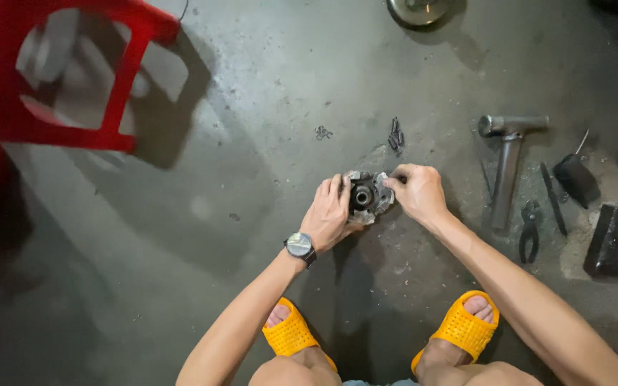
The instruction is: The person sits on the workshop floor and disassembles a motorcycle clutch hub assembly by hand, prying components apart with a small pry tool, removing small springs and pins, and separating the hub plates onto the floor. They use a hammer and pliers nearby while sorting the removed parts.
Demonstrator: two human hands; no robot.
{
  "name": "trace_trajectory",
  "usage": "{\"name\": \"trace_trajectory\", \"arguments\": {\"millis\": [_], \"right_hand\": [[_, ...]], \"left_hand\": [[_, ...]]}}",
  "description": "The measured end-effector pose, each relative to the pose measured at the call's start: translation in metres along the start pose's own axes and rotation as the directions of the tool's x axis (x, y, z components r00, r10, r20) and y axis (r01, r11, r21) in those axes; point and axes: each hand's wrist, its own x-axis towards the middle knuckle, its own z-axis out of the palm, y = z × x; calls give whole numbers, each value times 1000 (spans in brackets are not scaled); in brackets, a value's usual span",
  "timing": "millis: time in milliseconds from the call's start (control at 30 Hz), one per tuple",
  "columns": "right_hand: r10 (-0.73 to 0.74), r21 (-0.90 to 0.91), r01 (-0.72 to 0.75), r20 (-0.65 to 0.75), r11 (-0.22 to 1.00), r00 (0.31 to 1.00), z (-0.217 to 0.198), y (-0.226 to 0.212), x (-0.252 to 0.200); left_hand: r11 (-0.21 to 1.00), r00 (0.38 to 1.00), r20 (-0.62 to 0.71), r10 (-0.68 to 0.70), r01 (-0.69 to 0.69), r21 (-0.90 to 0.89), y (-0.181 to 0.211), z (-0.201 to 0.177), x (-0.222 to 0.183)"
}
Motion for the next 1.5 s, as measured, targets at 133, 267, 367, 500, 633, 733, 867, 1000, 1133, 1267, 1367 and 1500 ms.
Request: {"name": "trace_trajectory", "arguments": {"millis": [133,267,367,500,633,733,867,1000,1133,1267,1367,1500], "right_hand": [[-28,-48,30,42,998,999,-5,-9,8],[-86,-100,92,63,991,994,-2,-5,13],[-76,-92,85,104,992,992,-7,-7,19],[-18,-206,51,160,977,987,-4,0,15],[35,-166,-19,95,986,995,-4,-6,-4],[102,-250,-70,119,966,988,-6,-29,-13],[69,-361,-7,159,933,985,10,-26,-11],[-177,-349,174,23,921,984,21,-17,-15],[-177,-357,156,-25,921,984,31,-9,-19],[-115,-424,87,-41,902,993,37,-3,-24],[-182,-406,155,-29,900,983,28,-8,-30],[-197,-417,174,-13,892,980,15,-27,-34]], "left_hand": [[1000,1000,-7,12,-12,-5,-2,1,6],[998,999,-7,43,-43,54,-5,5,6],[986,999,29,39,-43,160,3,-2,8],[987,998,4,-65,64,146,11,4,0],[981,986,-15,-169,169,93,24,-2,-1],[958,980,12,-200,193,213,36,-3,3],[943,976,27,-216,202,265,34,10,7],[954,981,-4,-192,187,236,33,7,2],[947,988,-30,-148,151,282,33,4,-1],[949,994,-39,-99,107,297,31,4,-2],[949,995,-44,-89,98,299,33,0,-1],[955,991,-4,-132,128,268,34,2,2]]}}
